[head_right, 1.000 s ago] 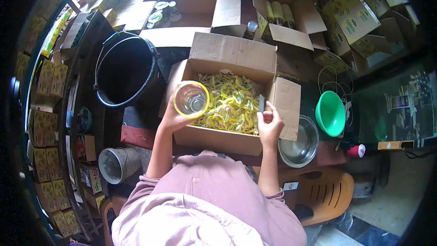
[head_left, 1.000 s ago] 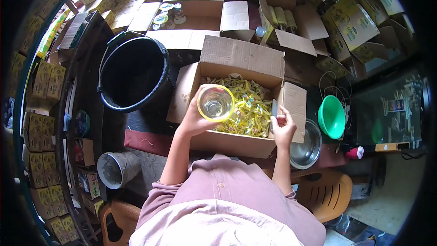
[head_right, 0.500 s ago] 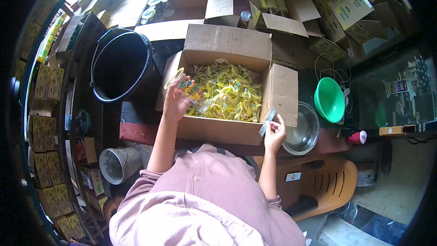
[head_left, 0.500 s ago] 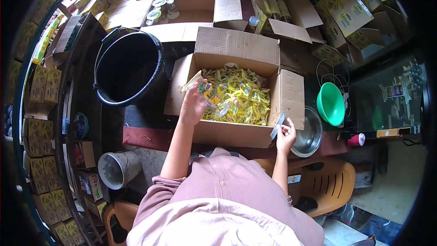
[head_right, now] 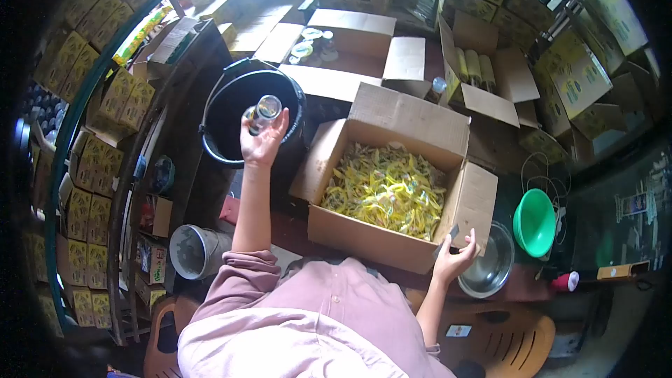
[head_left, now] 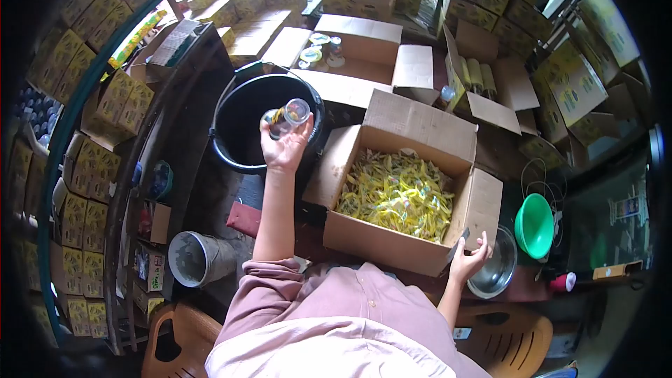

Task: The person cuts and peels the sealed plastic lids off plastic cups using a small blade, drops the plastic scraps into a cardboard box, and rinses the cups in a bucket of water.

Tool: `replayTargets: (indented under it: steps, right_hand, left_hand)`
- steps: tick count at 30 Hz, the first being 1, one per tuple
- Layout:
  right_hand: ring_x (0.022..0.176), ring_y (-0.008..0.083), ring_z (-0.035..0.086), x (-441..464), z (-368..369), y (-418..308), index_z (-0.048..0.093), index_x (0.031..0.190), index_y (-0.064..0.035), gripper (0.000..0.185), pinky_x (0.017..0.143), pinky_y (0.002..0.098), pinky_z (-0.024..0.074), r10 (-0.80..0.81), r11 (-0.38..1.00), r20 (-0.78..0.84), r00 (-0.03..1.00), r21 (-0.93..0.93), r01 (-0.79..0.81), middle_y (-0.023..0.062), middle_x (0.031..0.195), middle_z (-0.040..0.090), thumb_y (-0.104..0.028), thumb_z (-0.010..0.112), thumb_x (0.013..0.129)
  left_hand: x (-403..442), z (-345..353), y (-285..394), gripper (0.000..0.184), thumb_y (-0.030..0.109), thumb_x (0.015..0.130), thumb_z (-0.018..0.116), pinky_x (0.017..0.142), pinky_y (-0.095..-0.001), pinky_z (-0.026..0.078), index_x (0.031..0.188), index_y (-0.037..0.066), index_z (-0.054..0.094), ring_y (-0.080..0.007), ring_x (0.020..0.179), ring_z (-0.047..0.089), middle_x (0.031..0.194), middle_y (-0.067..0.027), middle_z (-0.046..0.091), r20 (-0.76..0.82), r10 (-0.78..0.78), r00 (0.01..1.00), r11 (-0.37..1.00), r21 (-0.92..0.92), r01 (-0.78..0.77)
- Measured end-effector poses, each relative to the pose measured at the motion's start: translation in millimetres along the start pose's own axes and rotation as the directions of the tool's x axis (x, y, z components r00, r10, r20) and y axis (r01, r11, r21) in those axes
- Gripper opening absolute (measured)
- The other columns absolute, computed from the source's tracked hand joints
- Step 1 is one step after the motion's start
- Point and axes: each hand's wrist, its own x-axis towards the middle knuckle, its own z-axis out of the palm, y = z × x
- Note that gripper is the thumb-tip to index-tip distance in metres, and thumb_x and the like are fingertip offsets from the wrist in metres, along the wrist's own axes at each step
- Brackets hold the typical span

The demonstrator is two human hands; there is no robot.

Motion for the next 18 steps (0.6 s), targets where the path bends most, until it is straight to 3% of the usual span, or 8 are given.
replayTargets:
  steps: [3, 6, 9, 12, 13, 15, 17, 18]
  right_hand:
    - [0.085, 0.022, 0.051, 10, 14, -56, 0.053, 0.115, -0.0054, 0.054, 0.071, 0.0325, 0.042, -0.2, 0.966, 0.028, 0.979, 0.175, 0.192, 0.0085, 0.095, 0.051, -0.01, 0.073, 0.065]
    - [0.093, 0.0227, 0.052, 20, 32, -142, 0.053, 0.115, -0.0065, 0.054, 0.076, 0.0336, 0.0445, -0.469, 0.801, 0.167, 0.867, 0.495, 0.337, 0.0096, 0.1, 0.052, -0.011, 0.074, 0.065]
    - [0.092, 0.0238, 0.054, 21, 60, -230, 0.05, 0.121, -0.0083, 0.063, 0.072, 0.0351, 0.0494, -0.733, 0.522, 0.179, 0.656, 0.766, 0.375, 0.014, 0.108, 0.052, -0.024, 0.076, 0.066]
    - [0.081, 0.0231, 0.057, 14, 83, -298, 0.042, 0.128, -0.0099, 0.08, 0.068, 0.0309, 0.0497, -0.839, 0.475, 0.299, 0.454, 0.809, 0.347, 0.0142, 0.113, 0.048, -0.032, 0.079, 0.061]
    - [0.084, 0.0282, 0.059, 11, 93, -312, 0.04, 0.129, -0.0117, 0.078, 0.072, 0.0346, 0.0506, -0.849, 0.495, 0.345, 0.4, 0.785, 0.374, 0.0144, 0.117, 0.046, -0.031, 0.077, 0.063]
    - [0.086, 0.0313, 0.06, 3, 116, -327, 0.047, 0.122, -0.0106, 0.065, 0.075, 0.0376, 0.051, -0.869, 0.472, 0.312, 0.385, 0.756, 0.453, 0.0144, 0.112, 0.049, -0.029, 0.074, 0.067]
    - [0.084, 0.0316, 0.061, 4, 136, -329, 0.054, 0.111, -0.0083, 0.049, 0.074, 0.0372, 0.0513, -0.891, 0.437, 0.334, 0.307, 0.816, 0.379, 0.0136, 0.102, 0.054, -0.026, 0.072, 0.069]
    - [0.082, 0.0313, 0.061, 5, 139, -332, 0.057, 0.101, -0.0068, 0.038, 0.071, 0.0367, 0.0513, -0.883, 0.422, 0.277, 0.379, 0.823, 0.382, 0.0126, 0.094, 0.057, -0.024, 0.072, 0.07]
  left_hand:
    - [-4, -3, -3, 0.045, 0.037, 0.084, 0.048, 0.097, -0.0551, 0.033, 0.111, 0.002, 0.049, -0.032, 0.104, 0.052, 0.109, -0.0178, 0.055, -0.013, 0.015, 1.0, 0.995, -0.098, -0.016]
    - [-6, -3, -4, 0.044, 0.037, 0.083, 0.048, 0.097, -0.0548, 0.033, 0.11, 0.002, 0.049, -0.0312, 0.103, 0.052, 0.108, -0.0178, 0.055, -0.033, -0.002, 0.999, 0.991, -0.136, -0.002]
    - [-9, -5, -6, 0.051, 0.046, 0.084, 0.048, 0.098, -0.0551, 0.033, 0.11, 0.003, 0.048, -0.0314, 0.107, 0.05, 0.112, -0.0178, 0.053, -0.016, -0.012, 1.0, 0.994, -0.111, 0.01]
    - [-14, -12, -8, 0.061, 0.053, 0.085, 0.043, 0.099, -0.0529, 0.032, 0.119, 0.002, 0.043, -0.03, 0.111, 0.047, 0.119, -0.0169, 0.049, 0.023, -0.045, 0.999, 0.998, 0.04, 0.044]
    - [-15, -18, -8, 0.063, 0.054, 0.086, 0.041, 0.1, -0.0512, 0.033, 0.12, 0.001, 0.041, -0.0295, 0.112, 0.046, 0.119, -0.0167, 0.049, 0.036, -0.024, 0.999, 0.99, 0.137, 0.019]
    - [-18, -24, -6, 0.069, 0.058, 0.085, 0.04, 0.101, -0.0483, 0.03, 0.122, 0.001, 0.039, -0.027, 0.115, 0.044, 0.122, -0.0133, 0.047, 0.213, -0.157, 0.965, 0.985, -0.04, 0.169]
    - [-28, -13, -5, 0.064, 0.058, 0.083, 0.044, 0.101, -0.0451, 0.031, 0.124, 0.008, 0.041, -0.0259, 0.119, 0.041, 0.125, -0.0119, 0.046, 0.089, -0.174, 0.981, 0.981, -0.066, 0.18]
    - [-40, 3, -12, 0.076, 0.064, 0.079, 0.045, 0.102, -0.0481, 0.027, 0.129, 0.006, 0.035, -0.0275, 0.125, 0.033, 0.13, -0.0134, 0.04, 0.037, -0.201, 0.979, 0.948, 0.258, 0.185]
